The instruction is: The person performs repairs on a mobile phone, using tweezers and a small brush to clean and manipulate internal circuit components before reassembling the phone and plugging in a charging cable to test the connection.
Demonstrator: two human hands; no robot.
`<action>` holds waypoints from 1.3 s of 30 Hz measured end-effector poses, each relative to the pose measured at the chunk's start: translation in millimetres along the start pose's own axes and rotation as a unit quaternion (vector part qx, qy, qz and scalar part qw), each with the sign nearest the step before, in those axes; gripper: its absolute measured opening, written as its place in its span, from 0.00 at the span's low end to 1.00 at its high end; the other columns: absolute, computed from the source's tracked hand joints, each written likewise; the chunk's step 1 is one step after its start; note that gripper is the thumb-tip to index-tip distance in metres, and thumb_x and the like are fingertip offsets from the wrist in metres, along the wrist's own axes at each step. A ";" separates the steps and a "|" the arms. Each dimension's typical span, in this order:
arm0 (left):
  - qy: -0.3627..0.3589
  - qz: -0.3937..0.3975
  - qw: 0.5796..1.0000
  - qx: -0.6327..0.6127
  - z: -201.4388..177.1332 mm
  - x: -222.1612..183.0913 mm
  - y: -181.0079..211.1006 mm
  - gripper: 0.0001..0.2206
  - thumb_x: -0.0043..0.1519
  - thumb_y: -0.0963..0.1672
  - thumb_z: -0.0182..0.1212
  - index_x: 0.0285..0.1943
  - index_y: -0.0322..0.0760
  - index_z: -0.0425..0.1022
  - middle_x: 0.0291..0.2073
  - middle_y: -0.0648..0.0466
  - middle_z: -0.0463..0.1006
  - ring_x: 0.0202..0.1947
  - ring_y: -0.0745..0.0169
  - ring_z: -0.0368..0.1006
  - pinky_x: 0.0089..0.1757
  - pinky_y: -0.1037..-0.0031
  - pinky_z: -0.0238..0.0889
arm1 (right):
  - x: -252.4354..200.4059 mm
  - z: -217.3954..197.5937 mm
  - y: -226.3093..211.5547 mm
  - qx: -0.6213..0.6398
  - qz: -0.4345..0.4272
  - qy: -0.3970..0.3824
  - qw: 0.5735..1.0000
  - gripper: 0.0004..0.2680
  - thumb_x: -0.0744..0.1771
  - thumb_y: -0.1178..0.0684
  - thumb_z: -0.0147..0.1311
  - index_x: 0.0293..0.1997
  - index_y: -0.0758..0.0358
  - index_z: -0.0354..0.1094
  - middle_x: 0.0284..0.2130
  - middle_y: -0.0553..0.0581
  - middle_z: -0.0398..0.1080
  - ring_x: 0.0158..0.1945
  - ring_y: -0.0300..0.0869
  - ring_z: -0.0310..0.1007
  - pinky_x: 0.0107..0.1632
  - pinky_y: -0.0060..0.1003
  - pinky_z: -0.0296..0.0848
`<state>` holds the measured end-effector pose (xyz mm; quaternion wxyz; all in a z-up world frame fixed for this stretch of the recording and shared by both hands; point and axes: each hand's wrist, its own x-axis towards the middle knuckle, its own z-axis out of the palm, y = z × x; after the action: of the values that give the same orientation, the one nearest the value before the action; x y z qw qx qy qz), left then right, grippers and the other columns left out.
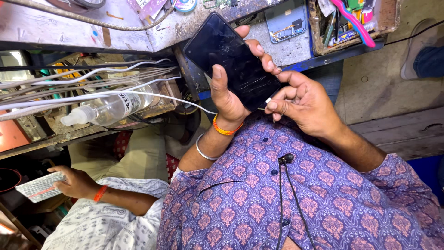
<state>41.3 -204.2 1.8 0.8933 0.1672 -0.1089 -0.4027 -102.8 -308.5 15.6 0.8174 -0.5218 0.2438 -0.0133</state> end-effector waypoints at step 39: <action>-0.042 -0.085 0.993 -0.065 -13.7 -2.8 8.4 0.44 0.69 0.65 0.44 0.77 0.23 0.51 0.59 0.37 0.71 0.54 0.45 0.75 0.54 0.54 0.73 | 9.2 -12.0 -9.2 -0.104 -0.031 -0.004 0.994 0.12 0.65 0.57 0.59 0.51 0.70 0.68 0.43 0.56 0.76 0.47 0.36 0.76 0.52 0.31 0.75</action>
<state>49.8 -194.0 -7.8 0.8595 0.1002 -0.1056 -0.4900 -97.5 -325.4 16.0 0.7587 -0.6114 0.2245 -0.0107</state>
